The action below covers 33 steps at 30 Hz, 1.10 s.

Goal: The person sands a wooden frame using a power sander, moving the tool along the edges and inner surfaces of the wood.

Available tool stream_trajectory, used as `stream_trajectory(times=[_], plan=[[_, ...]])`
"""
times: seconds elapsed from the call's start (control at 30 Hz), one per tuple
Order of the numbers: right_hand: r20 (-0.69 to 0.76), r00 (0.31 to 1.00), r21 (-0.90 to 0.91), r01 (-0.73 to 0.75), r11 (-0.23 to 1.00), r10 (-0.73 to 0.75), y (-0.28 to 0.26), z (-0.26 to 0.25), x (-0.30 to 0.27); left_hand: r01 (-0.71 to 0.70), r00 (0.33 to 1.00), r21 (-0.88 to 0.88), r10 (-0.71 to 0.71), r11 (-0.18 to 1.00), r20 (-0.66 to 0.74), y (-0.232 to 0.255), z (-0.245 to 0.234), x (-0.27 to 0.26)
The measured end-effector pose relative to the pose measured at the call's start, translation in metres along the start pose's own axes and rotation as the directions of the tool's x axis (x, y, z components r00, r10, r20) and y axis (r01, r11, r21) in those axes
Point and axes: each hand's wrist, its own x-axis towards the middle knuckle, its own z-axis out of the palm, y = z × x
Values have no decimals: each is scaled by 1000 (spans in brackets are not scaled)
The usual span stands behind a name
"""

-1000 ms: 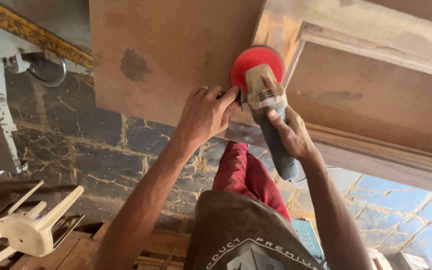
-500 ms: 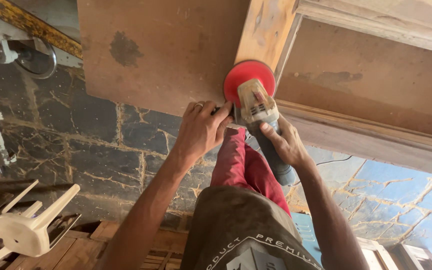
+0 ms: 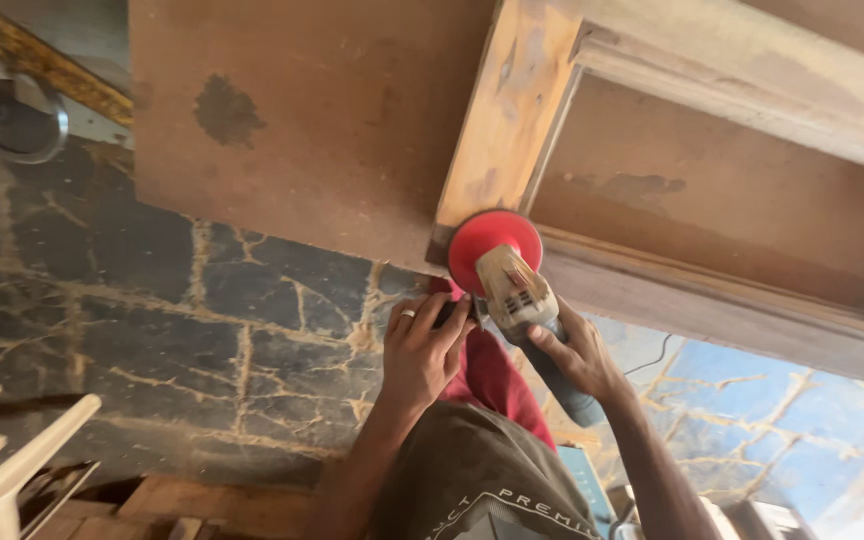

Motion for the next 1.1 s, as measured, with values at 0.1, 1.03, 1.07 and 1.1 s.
stream_trajectory(times=[0.1, 1.03, 1.07, 1.1], plan=[[22, 999, -76, -38, 996, 40, -14, -27, 32, 40, 995, -2, -40, 999, -94, 1, 12, 25], [524, 830, -628, 223, 746, 193, -133, -200, 179, 378, 797, -126, -391, 917, -460, 84, 95, 93], [511, 814, -702, 210, 681, 275, -142, -187, 176, 408, 782, -118, -413, 905, -466, 87, 94, 85], [512, 818, -721, 245, 649, 261, -151, -176, 170, 438, 767, -110, -434, 892, -473, 91, 92, 76]])
